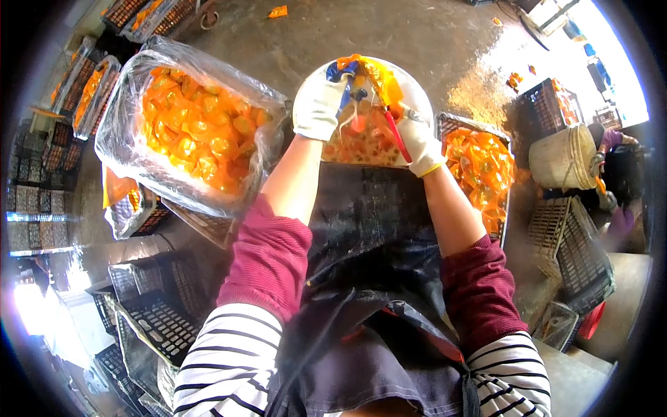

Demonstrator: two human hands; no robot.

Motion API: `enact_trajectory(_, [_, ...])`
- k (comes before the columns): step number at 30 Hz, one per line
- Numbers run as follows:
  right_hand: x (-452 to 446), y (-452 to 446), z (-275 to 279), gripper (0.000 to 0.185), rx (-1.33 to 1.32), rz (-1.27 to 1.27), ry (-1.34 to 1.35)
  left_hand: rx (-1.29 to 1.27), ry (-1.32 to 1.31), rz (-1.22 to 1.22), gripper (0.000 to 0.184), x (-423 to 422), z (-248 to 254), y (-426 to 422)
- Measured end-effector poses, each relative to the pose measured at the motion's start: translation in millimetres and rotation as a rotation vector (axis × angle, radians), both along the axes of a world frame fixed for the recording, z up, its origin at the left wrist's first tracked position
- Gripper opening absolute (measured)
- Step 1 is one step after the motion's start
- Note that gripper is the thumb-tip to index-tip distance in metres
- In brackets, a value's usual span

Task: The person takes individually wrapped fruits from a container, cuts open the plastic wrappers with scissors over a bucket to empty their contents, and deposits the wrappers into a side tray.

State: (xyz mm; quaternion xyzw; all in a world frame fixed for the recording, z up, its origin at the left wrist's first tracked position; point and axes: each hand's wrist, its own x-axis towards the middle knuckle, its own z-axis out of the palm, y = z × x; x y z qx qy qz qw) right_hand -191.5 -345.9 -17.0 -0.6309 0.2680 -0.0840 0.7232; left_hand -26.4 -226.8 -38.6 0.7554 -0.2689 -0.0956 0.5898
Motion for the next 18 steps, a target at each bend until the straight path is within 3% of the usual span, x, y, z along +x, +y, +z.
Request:
enact_trajectory(2, [4.8, -12.1, -18.5, 0.025, -0.47, 0.008, -0.075, -0.092, 0.12, -0.03, 0.031, -7.5, 21.4, 4.3])
enact_trajectory(3, [6.1, -15.3, -23.6, 0.027, -0.287, -0.007, -0.14, -0.456, 0.556, -0.051, 0.028, -11.7, 31.9, 9.8])
enact_trajectory(4, [7.0, -13.6, -19.3, 0.03, -0.097, -0.031, -0.205, -0.63, 0.569, -0.115, 0.026, -1.3, 24.3, 18.6])
enact_trajectory(5, [7.5, -11.8, -14.6, 0.032, 0.087, -0.06, -0.263, -0.567, 0.547, -0.151, 0.028, 6.5, 27.2, 35.5])
enact_trajectory(7, [-6.7, -34.4, -22.6, 0.035, 0.062, -0.01, -0.278, -0.518, 0.582, -0.148, 0.031, 16.0, 34.2, 73.0])
enact_trajectory(8, [-8.6, -29.8, -12.4, 0.037, 0.015, -0.059, -0.295, -0.329, 0.196, -0.126, 0.033, 34.4, 12.8, 94.1])
enact_trajectory(10, [-21.7, -10.0, 39.7, 0.043, -0.04, -0.163, -0.19, -0.229, 0.294, 0.027, 0.034, 22.5, 40.9, 147.5])
enact_trajectory(12, [-26.4, -29.9, 25.1, 0.046, 0.292, -0.258, -0.54, -0.078, -0.08, 0.215, 0.02, 39.9, 9.7, 206.5])
enact_trajectory(13, [-29.5, -36.5, 24.6, 0.049, 0.521, -0.359, -0.651, -0.054, 0.051, 0.317, 0.017, 41.1, 11.9, 229.0])
enact_trajectory(15, [-32.3, -70.6, -14.6, 0.059, 0.645, 0.089, -0.962, -0.039, 0.326, 0.525, 0.019, 40.9, 18.0, 274.2])
enact_trajectory(16, [-34.1, -88.0, -34.7, 0.067, 0.7, 0.332, -1.063, 0.278, 0.176, 0.617, 0.022, 61.9, -2.6, 297.6])
enact_trajectory(17, [-37.2, -90.3, -35.4, 0.068, 0.827, 0.264, -0.99, 0.446, -0.125, 0.645, 0.028, 70.0, -18.6, 317.1])
enact_trajectory(18, [-34.6, -91.0, -34.4, 0.069, 0.943, 0.181, -0.9, 0.573, -0.239, 0.644, 0.035, 72.1, -22.0, 321.4])
